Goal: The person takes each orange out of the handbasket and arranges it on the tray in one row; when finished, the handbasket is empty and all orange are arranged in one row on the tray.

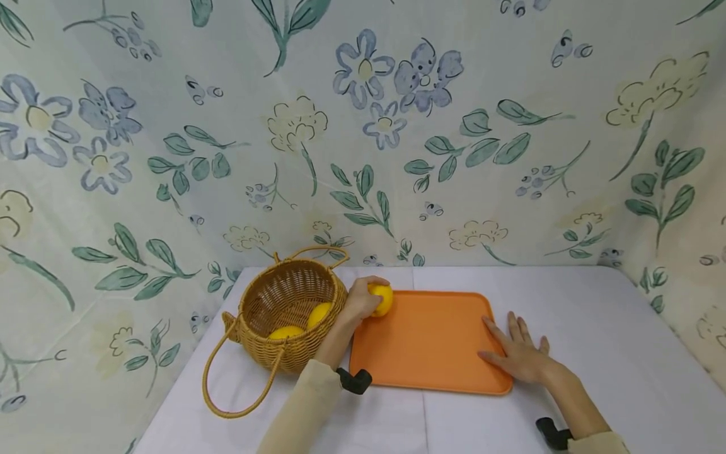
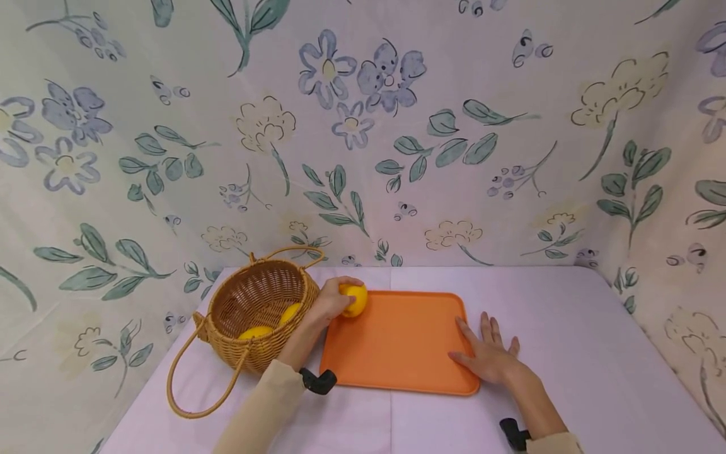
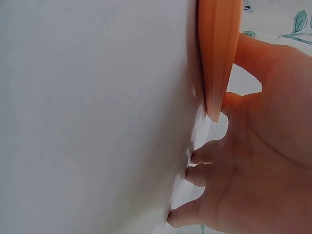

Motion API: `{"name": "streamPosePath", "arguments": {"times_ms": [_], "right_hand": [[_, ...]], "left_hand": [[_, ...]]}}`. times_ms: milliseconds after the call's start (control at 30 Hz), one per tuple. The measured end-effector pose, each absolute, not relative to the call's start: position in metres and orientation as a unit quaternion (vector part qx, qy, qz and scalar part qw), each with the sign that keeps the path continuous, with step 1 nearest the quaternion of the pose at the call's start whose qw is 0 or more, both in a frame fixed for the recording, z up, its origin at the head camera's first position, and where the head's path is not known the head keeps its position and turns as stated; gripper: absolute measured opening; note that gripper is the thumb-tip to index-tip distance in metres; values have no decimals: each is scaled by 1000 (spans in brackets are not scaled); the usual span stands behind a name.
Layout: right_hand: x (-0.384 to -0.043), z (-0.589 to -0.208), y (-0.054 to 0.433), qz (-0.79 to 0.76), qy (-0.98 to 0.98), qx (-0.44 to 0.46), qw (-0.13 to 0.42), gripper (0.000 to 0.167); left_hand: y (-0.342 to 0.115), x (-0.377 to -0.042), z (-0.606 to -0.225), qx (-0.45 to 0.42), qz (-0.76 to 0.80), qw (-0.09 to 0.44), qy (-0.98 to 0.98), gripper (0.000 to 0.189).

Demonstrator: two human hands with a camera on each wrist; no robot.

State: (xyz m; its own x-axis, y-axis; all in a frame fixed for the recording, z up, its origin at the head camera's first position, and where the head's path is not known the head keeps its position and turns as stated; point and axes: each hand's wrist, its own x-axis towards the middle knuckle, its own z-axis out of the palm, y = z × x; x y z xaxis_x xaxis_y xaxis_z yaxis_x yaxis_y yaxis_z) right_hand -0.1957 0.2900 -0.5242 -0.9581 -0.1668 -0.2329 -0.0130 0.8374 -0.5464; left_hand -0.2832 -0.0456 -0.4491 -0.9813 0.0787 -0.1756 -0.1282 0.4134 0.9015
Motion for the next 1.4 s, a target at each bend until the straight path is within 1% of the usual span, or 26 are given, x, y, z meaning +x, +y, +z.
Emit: {"name": "streamPosePath", "arguments": {"times_ms": [133, 400, 600, 767, 1000, 1400], "right_hand": [[-196, -527, 292, -278, 950, -47, 136, 97], [-192, -514, 285, -278, 949, -38, 145, 96], [-191, -509, 283, -274, 949, -39, 147, 94], [-195, -515, 287, -267, 951, -40, 149, 93], [-206, -552, 301, -276, 953, -50, 115, 113], [-204, -549, 301, -280, 952, -48, 118, 114]], "left_hand": [[-44, -283, -453, -17, 556, 78, 828, 39], [-41, -285, -465, -21, 578, 32, 815, 32], [-39, -282, -465, -23, 548, -8, 836, 24], [-38, -283, -467, -28, 562, -9, 827, 22], [-37, -284, -469, -27, 582, -18, 812, 23], [-36, -285, -472, -32, 577, -17, 816, 24]]}}
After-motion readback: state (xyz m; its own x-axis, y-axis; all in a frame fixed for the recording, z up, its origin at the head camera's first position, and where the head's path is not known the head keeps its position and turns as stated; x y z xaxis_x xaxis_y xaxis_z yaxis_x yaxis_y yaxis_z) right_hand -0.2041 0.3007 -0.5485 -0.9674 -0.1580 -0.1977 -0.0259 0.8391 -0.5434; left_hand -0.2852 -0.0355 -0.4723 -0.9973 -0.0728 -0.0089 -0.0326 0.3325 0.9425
